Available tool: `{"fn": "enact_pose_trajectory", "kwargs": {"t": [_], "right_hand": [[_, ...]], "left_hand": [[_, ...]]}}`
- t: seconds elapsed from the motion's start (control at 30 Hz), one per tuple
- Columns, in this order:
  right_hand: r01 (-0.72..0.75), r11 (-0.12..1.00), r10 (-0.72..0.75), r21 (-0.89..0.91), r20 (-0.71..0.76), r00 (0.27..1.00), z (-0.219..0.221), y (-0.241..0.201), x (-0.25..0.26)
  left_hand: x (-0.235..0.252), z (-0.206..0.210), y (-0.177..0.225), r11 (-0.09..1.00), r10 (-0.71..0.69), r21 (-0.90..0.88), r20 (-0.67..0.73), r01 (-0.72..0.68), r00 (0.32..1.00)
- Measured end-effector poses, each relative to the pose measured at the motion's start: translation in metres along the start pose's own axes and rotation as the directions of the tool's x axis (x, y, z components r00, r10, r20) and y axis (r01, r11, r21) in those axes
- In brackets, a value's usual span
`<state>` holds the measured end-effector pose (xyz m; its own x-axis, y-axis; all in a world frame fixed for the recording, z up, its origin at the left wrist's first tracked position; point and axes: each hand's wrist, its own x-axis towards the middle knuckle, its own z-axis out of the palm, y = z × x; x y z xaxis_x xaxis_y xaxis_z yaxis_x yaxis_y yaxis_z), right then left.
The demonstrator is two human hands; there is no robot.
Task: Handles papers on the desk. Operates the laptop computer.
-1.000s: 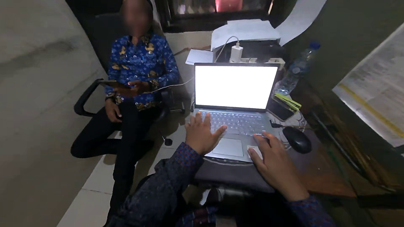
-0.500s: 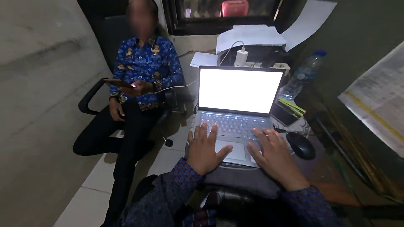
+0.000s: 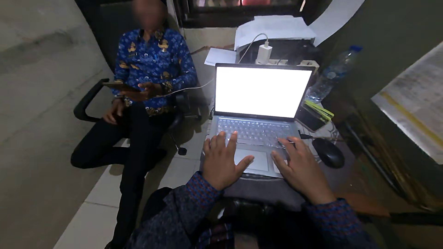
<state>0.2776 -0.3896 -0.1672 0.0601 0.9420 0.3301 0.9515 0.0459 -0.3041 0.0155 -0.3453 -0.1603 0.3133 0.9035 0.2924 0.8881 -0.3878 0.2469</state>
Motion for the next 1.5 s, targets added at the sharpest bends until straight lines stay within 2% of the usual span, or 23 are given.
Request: {"fn": "enact_pose_trajectory", "kwargs": {"t": [0.27,0.47,0.67,0.93,1.5], "right_hand": [[-0.060,0.998,0.059,0.000,0.079,0.995,-0.006,-0.003,0.002],[-0.036,0.999,0.040,-0.041,0.102,0.994,-0.014,-0.014,0.023],[-0.042,0.993,0.058,-0.107,0.145,0.988,-0.003,-0.017,0.037],[-0.038,0.999,0.039,-0.021,0.025,0.999,0.000,-0.012,0.003],[-0.045,0.999,0.043,-0.030,-0.088,0.995,0.003,-0.013,0.000]], "left_hand": [[0.000,0.004,-0.001,0.999,0.026,-0.029,-0.019,-0.027,0.999],[0.001,0.004,-0.001,0.999,0.025,-0.020,-0.010,-0.025,1.000],[0.001,0.003,-0.001,1.000,0.020,-0.001,-0.007,-0.020,1.000],[0.002,0.005,0.000,1.000,0.010,0.004,-0.003,-0.010,1.000],[0.001,0.005,-0.001,1.000,0.023,0.016,-0.042,-0.022,0.999]]}}
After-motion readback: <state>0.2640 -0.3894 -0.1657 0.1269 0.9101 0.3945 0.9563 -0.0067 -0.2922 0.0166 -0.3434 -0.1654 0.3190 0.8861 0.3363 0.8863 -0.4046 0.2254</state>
